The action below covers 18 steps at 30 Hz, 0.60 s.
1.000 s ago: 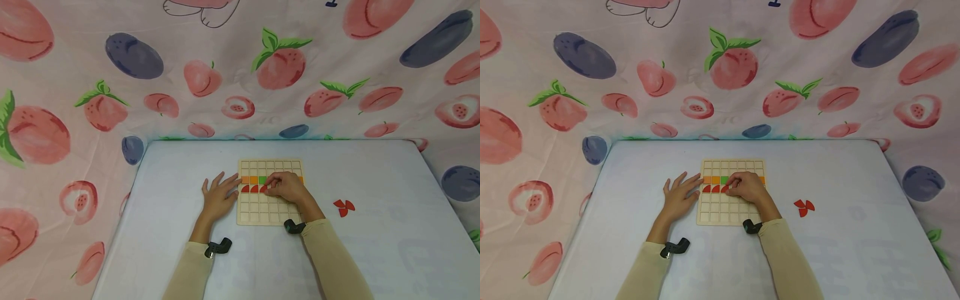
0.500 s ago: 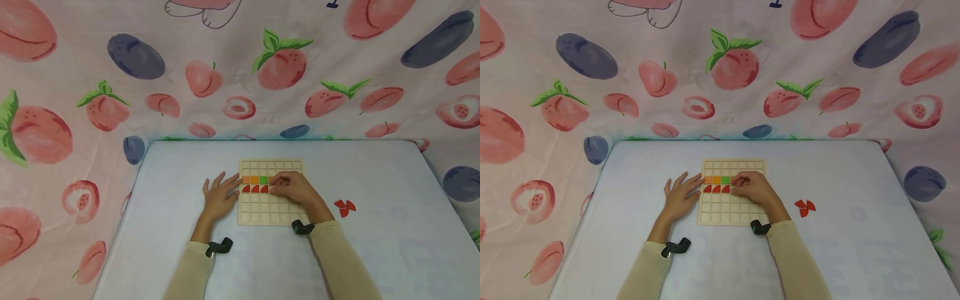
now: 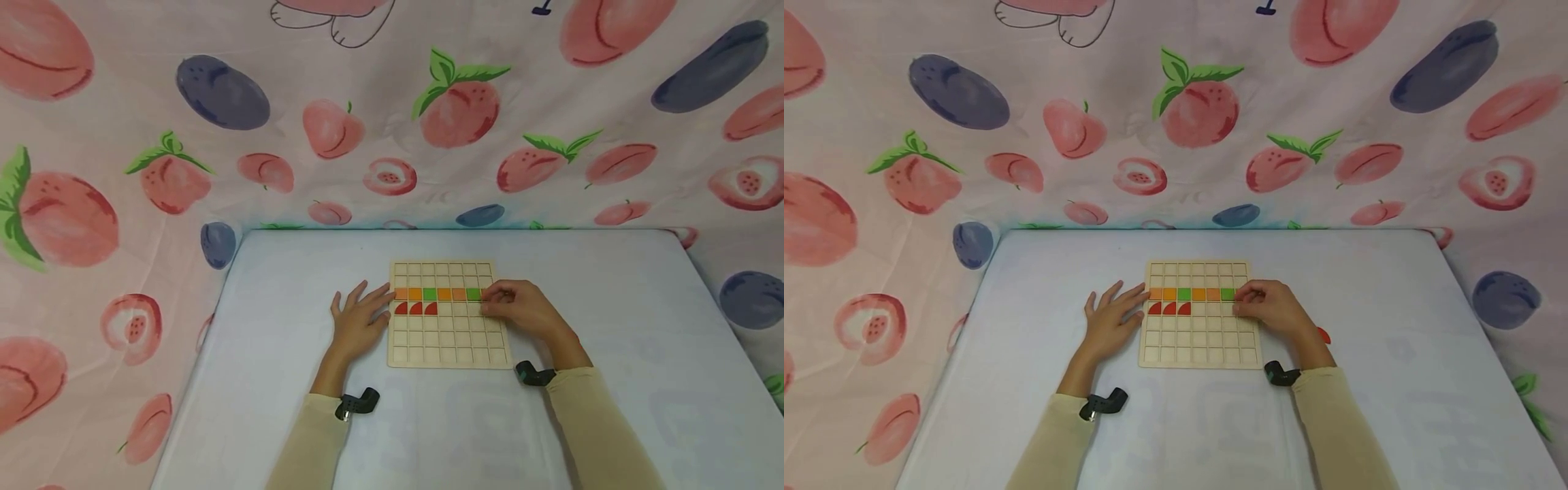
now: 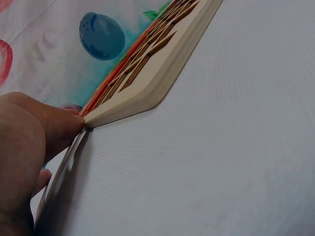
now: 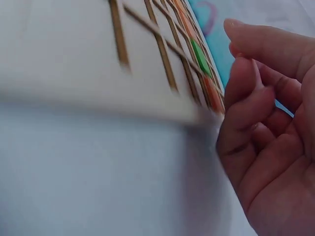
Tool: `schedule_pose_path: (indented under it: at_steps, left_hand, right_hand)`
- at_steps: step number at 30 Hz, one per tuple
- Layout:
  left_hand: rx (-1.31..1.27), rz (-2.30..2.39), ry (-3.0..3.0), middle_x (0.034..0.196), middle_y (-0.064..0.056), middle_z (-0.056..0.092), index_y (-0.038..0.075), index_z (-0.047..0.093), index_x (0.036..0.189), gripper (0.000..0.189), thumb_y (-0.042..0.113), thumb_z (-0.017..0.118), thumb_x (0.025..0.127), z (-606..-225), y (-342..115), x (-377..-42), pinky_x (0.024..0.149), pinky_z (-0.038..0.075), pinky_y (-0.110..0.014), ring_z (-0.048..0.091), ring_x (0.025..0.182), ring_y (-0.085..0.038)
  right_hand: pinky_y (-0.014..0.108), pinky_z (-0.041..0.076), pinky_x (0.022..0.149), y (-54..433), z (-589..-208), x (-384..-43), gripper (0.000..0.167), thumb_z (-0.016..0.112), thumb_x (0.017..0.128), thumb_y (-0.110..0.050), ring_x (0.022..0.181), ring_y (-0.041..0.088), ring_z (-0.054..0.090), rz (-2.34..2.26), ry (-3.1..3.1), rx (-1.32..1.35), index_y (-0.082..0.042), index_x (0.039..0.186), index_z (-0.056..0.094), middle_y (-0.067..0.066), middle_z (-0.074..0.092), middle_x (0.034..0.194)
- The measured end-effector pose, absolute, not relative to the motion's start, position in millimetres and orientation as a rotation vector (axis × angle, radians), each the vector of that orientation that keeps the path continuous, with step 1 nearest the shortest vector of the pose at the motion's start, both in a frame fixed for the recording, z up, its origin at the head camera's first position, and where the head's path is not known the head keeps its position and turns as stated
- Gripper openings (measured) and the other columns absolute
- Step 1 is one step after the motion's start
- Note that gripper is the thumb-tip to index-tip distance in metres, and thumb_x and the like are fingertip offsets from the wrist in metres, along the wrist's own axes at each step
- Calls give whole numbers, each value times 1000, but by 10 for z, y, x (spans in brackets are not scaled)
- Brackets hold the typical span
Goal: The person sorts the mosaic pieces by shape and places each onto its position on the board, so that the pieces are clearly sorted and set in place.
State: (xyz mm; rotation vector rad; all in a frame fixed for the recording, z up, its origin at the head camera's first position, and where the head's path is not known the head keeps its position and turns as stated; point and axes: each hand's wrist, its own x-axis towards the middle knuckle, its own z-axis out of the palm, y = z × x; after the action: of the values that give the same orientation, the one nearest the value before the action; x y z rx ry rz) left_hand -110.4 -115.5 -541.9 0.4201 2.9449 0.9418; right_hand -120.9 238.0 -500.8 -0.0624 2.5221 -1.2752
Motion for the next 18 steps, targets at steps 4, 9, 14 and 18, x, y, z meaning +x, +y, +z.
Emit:
schedule_pose_path:
  at_steps: [4,9,14,18]
  left_hand:
    - [427,944,2945,156,14,49,32,61,143,43,28,59,100,-5419,-1157,-1107,121,-5,-66,23,157,-24]
    - [431,940,2946,157,15,48,32,61,143,43,29,59,100,-5423,-1153,-1106,120,-5,-66,23,157,-24]
    - [424,942,2948,156,16,48,33,61,142,43,28,60,100,-5422,-1158,-1097,120,-5,-66,23,157,-24]
    - [426,952,2945,156,16,48,33,61,142,43,28,60,99,-5417,-1156,-1097,120,-5,-66,23,157,-25]
  right_hand:
    - [28,51,76,2605,-4949,-1168,28,81,87,-34,85,20,61,-1189,2547,-43,-16,107,75,4,70,93]
    - [28,53,70,2913,-4899,-1094,30,79,88,-37,87,22,60,-1107,2545,-13,-18,110,74,5,69,96]
    - [31,54,66,3200,-4851,-1016,35,79,89,-38,83,21,65,-1067,2524,-9,-15,114,72,7,72,99]
    - [32,52,73,3385,-4810,-965,35,78,89,-42,87,20,65,-956,2546,-9,-17,113,73,3,73,98]
